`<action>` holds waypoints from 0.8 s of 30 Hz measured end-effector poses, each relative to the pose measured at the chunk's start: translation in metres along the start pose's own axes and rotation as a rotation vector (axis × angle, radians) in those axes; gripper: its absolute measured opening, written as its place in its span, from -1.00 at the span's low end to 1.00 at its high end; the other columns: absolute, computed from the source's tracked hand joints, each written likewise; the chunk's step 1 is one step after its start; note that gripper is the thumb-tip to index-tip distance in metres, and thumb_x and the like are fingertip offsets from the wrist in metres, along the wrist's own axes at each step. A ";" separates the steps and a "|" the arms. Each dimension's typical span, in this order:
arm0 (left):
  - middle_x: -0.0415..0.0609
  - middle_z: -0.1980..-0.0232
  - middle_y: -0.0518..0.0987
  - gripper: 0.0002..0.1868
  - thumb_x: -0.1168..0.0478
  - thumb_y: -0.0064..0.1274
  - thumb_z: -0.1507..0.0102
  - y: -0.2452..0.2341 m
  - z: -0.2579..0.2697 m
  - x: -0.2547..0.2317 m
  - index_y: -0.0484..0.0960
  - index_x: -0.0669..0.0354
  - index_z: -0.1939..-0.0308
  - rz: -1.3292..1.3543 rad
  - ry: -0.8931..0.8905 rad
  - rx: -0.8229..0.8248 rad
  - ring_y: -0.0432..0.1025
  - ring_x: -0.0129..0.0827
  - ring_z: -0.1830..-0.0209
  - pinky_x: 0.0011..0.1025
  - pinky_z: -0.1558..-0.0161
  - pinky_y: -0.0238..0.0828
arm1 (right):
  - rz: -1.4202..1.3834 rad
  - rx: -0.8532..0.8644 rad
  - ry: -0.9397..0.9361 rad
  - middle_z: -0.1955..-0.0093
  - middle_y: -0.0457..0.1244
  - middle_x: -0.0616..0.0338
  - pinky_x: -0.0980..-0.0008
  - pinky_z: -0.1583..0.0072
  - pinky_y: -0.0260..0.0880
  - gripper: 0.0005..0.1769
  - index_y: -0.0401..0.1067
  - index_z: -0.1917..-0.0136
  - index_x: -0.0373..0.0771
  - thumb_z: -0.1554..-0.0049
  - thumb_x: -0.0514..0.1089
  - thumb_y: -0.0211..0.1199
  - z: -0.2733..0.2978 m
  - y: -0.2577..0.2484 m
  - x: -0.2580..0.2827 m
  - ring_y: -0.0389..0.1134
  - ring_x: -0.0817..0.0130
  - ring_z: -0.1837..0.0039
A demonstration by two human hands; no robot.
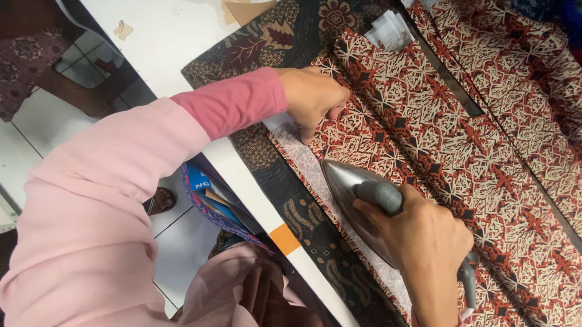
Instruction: The person irons a patterned textile on a table using a steam iron. They repeatedly smooth the fabric with their hands, then press the iron along the surface, and adjust the fabric edges between passes.
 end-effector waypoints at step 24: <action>0.12 0.04 0.57 -0.86 0.32 0.07 -0.33 -0.066 0.091 -0.081 0.54 0.30 0.05 -0.022 0.282 -0.692 0.47 0.07 -0.03 -0.15 -0.03 0.38 | -0.361 -0.432 -0.469 0.37 0.36 0.02 0.09 0.30 0.34 -0.85 0.53 0.29 -0.11 0.00 -0.03 0.36 -0.040 0.005 0.052 0.44 0.08 0.32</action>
Point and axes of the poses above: each hand's wrist, its own z-axis away from the middle knuckle, its own y-axis out of the palm, x = y × z, the point moved 4 cm from there along -z, towards the middle knuckle
